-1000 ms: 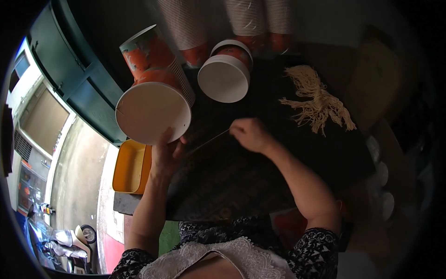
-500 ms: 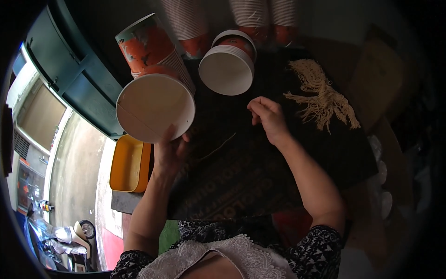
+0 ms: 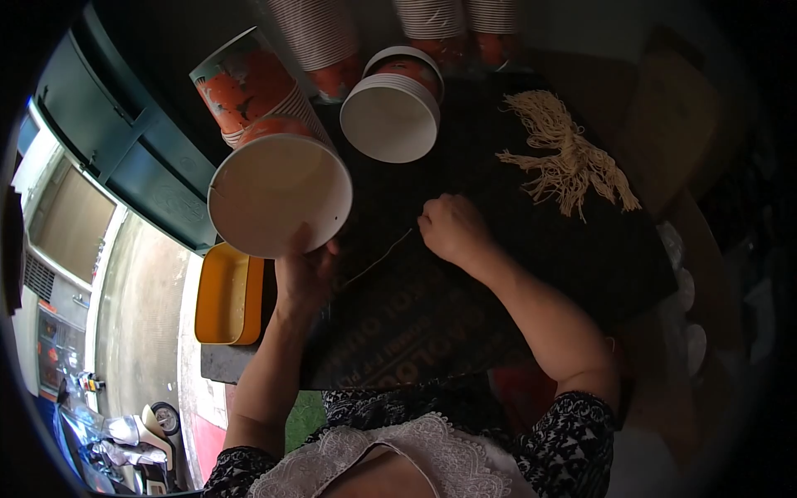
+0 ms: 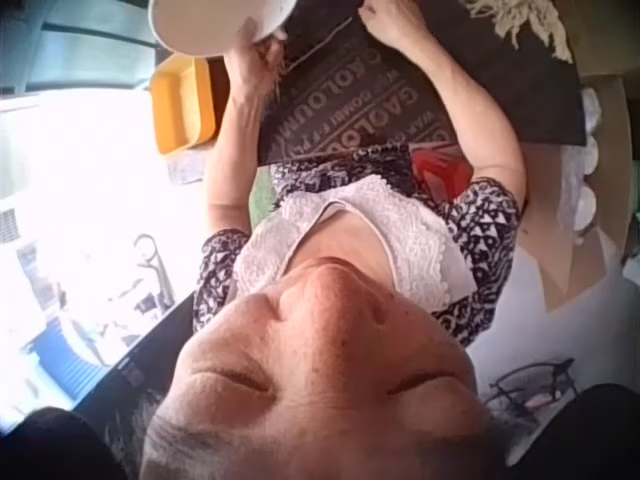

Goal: Attaching string handles to paper buckets by threading string through holes.

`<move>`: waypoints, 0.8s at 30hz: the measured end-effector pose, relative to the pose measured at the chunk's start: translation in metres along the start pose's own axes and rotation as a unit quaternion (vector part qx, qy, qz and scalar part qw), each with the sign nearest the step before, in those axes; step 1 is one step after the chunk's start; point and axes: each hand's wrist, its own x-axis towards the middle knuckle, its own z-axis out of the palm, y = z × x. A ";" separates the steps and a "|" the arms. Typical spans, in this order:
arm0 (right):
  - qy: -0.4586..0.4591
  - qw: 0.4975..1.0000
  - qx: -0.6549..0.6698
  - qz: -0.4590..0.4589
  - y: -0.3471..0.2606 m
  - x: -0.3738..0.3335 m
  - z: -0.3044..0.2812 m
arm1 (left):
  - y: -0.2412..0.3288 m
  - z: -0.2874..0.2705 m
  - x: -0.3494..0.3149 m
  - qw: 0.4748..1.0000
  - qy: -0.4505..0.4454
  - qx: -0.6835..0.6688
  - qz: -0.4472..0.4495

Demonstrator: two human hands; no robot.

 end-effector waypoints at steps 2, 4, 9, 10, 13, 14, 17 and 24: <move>0.051 0.997 -0.056 -0.035 -0.005 -0.004 0.011 | -0.003 0.005 -0.003 0.998 0.006 0.053 0.020; 0.068 0.989 -0.119 -0.052 -0.016 -0.006 0.018 | -0.004 0.014 -0.009 0.998 0.015 0.062 0.007; 0.102 0.973 -0.175 -0.113 -0.033 -0.005 0.029 | -0.003 0.022 -0.017 0.995 0.003 0.099 0.017; 0.116 0.969 -0.178 -0.126 -0.031 -0.004 0.033 | -0.004 0.022 -0.017 0.995 0.002 0.099 0.018; 0.069 0.969 -0.199 -0.130 -0.022 0.002 0.039 | -0.007 0.019 -0.017 0.992 0.015 0.125 0.029; 0.068 0.969 -0.199 -0.133 -0.021 0.003 0.038 | -0.007 0.018 -0.016 0.993 0.011 0.116 0.029; 0.021 0.973 -0.174 -0.148 -0.020 0.005 0.036 | -0.005 0.011 -0.016 0.995 -0.009 0.101 0.019; 0.056 0.978 0.181 -0.089 -0.005 0.006 0.030 | -0.003 0.016 -0.017 0.999 0.010 0.011 -0.031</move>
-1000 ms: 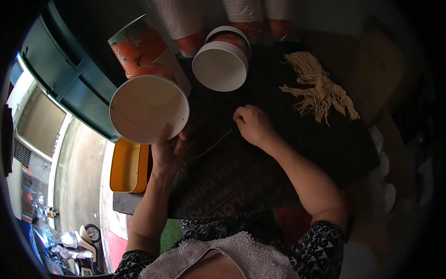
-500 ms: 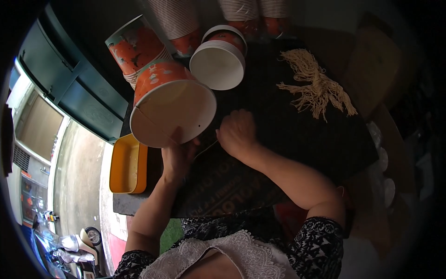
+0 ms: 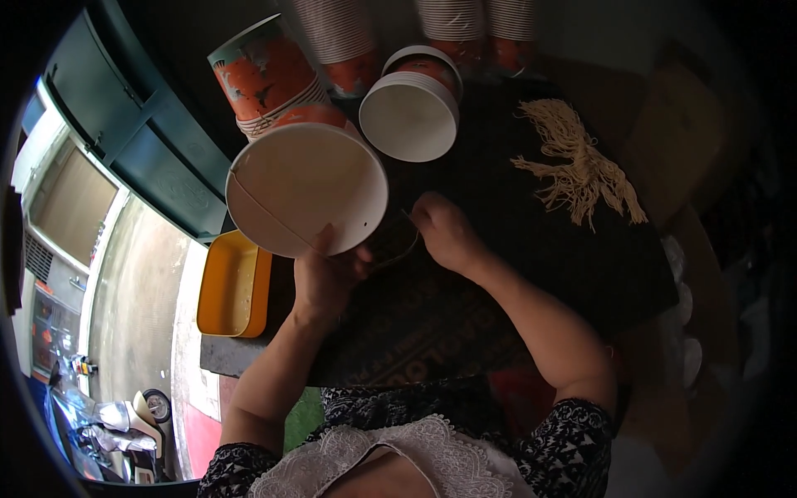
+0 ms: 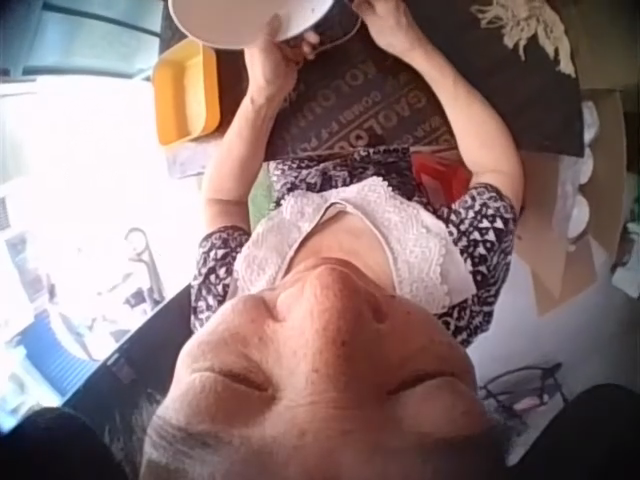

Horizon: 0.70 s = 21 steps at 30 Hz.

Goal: Attaching string handles to paper buckets by threading string through holes.

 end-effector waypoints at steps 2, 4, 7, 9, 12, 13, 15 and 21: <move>0.078 0.979 0.183 -0.050 -0.010 0.000 -0.009 | -0.002 -0.002 -0.001 1.000 0.003 -0.019 -0.001; 0.102 0.979 0.134 -0.118 -0.027 0.003 -0.025 | -0.002 -0.004 -0.003 0.999 0.007 -0.037 -0.002; 0.164 0.938 0.005 -0.305 -0.039 -0.001 -0.041 | 0.001 -0.004 -0.005 0.998 -0.028 -0.047 -0.041; 0.131 0.939 0.021 -0.319 -0.042 -0.006 -0.038 | 0.002 -0.006 -0.004 0.996 -0.042 -0.036 -0.067; 0.113 0.944 0.029 -0.308 -0.043 -0.011 -0.033 | 0.001 -0.008 -0.003 0.992 -0.059 -0.026 -0.109; 0.102 0.949 0.040 -0.295 -0.043 -0.012 -0.031 | 0.001 -0.008 -0.002 0.990 -0.063 -0.026 -0.127; 0.110 0.947 0.087 -0.290 -0.043 -0.013 -0.022 | -0.001 -0.007 -0.001 0.989 -0.062 -0.032 -0.130; 0.014 0.964 0.245 -0.102 -0.048 -0.025 -0.009 | -0.001 -0.014 0.004 0.985 -0.038 -0.064 -0.157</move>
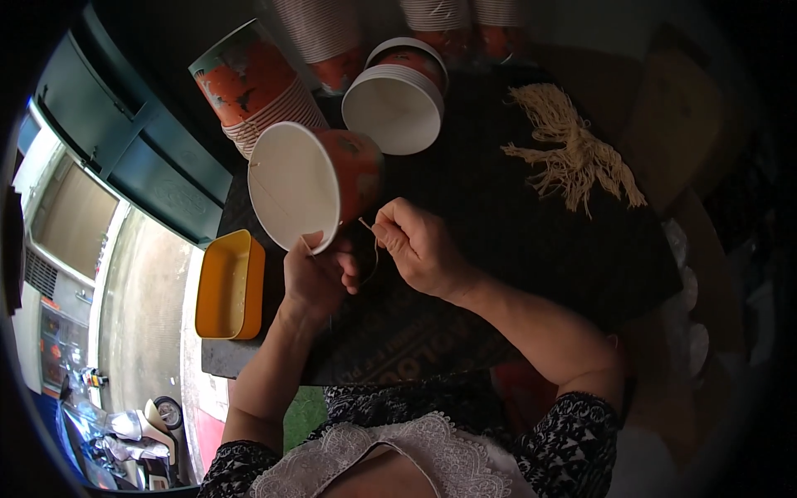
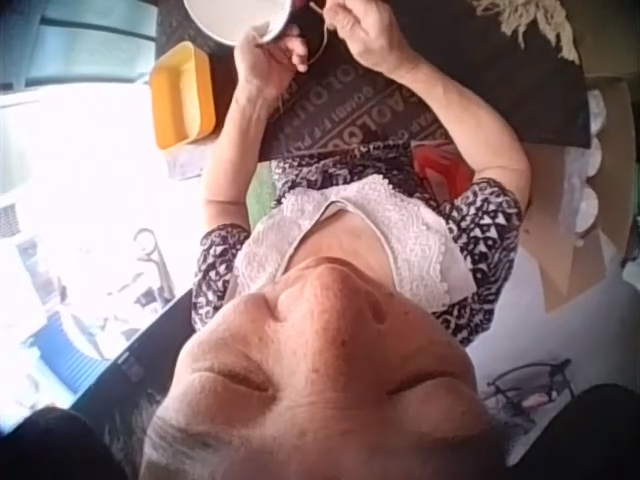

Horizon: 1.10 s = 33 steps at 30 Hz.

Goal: Attaching string handles to paper buckets by threading string through holes.

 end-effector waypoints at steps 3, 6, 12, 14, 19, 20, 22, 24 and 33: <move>-0.009 0.998 0.038 0.044 -0.007 -0.003 0.003 | 0.001 0.003 0.000 0.998 -0.024 -0.051 -0.020; -0.025 0.990 0.100 0.095 -0.014 -0.005 0.006 | -0.001 0.004 0.000 0.997 -0.061 -0.050 -0.002; -0.029 0.983 0.144 0.112 -0.013 -0.008 0.008 | -0.003 0.007 -0.001 0.997 -0.052 -0.044 -0.019; -0.028 0.983 0.149 0.105 -0.016 -0.007 0.008 | -0.004 0.008 0.000 0.998 -0.052 -0.041 -0.023; -0.038 0.970 0.213 0.111 -0.020 -0.006 0.008 | -0.005 0.005 0.001 0.997 -0.074 -0.027 -0.016; -0.037 0.970 0.213 0.112 -0.020 -0.006 0.008 | -0.006 0.005 0.001 0.997 -0.074 -0.027 -0.017; -0.035 0.973 0.200 0.108 -0.019 -0.005 0.008 | -0.006 0.005 0.002 0.996 -0.076 -0.030 -0.019; -0.034 0.977 0.179 0.106 -0.017 -0.006 0.008 | -0.007 0.005 0.002 0.996 -0.077 -0.029 -0.020; -0.033 0.982 0.160 0.099 -0.013 -0.006 0.008 | -0.008 0.003 0.004 0.994 -0.094 -0.038 -0.027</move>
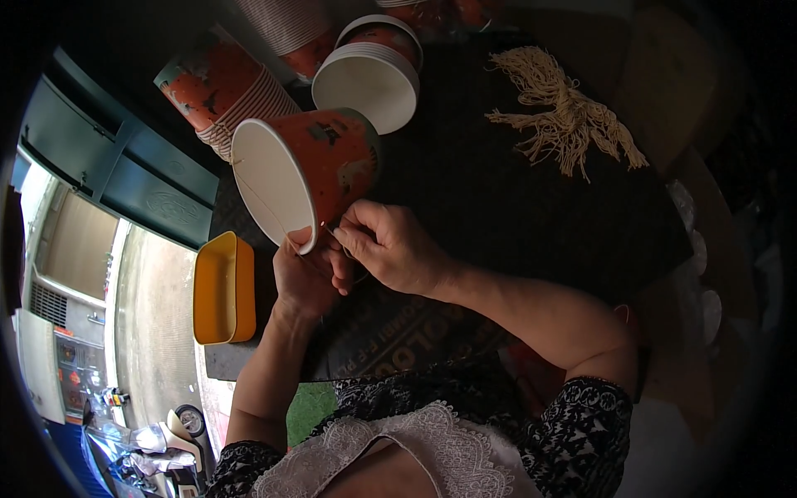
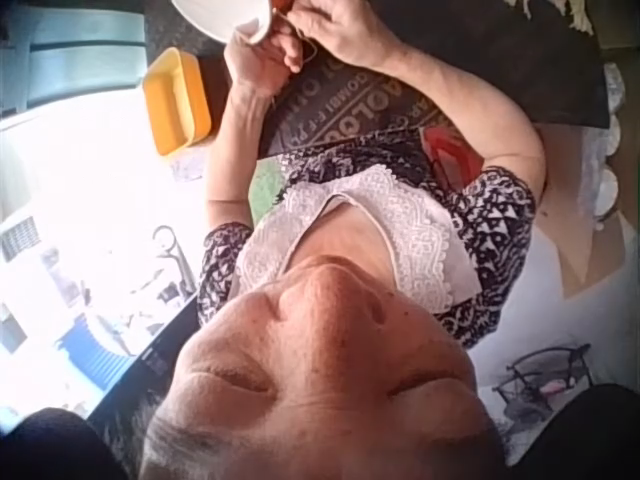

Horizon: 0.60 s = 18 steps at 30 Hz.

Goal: Attaching string handles to paper buckets by threading string through holes.

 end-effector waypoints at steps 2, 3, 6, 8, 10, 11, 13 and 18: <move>-0.003 1.000 0.009 0.002 0.000 0.000 0.000 | 0.000 0.000 0.000 1.000 0.001 -0.001 -0.002; -0.003 1.000 0.003 -0.001 0.000 0.000 0.000 | 0.000 0.000 0.001 1.000 0.003 0.000 -0.002; -0.002 1.000 -0.004 -0.005 -0.001 0.000 0.000 | -0.001 0.001 0.001 1.000 0.009 0.003 -0.003; -0.002 1.000 -0.006 -0.007 -0.001 0.000 -0.001 | -0.001 0.002 0.001 1.000 0.013 0.004 -0.004; -0.006 1.000 0.001 -0.003 -0.001 0.000 -0.001 | -0.002 0.001 0.001 1.000 0.010 0.010 -0.002; -0.006 1.000 0.001 -0.003 -0.001 0.000 -0.001 | -0.002 0.001 0.001 1.000 0.010 0.010 -0.002; -0.010 1.000 0.015 0.004 -0.002 0.001 -0.001 | -0.001 0.002 0.000 1.000 0.019 0.004 -0.012; -0.013 1.000 0.023 -0.003 0.003 0.001 -0.001 | -0.002 0.002 0.001 1.000 0.017 0.004 -0.014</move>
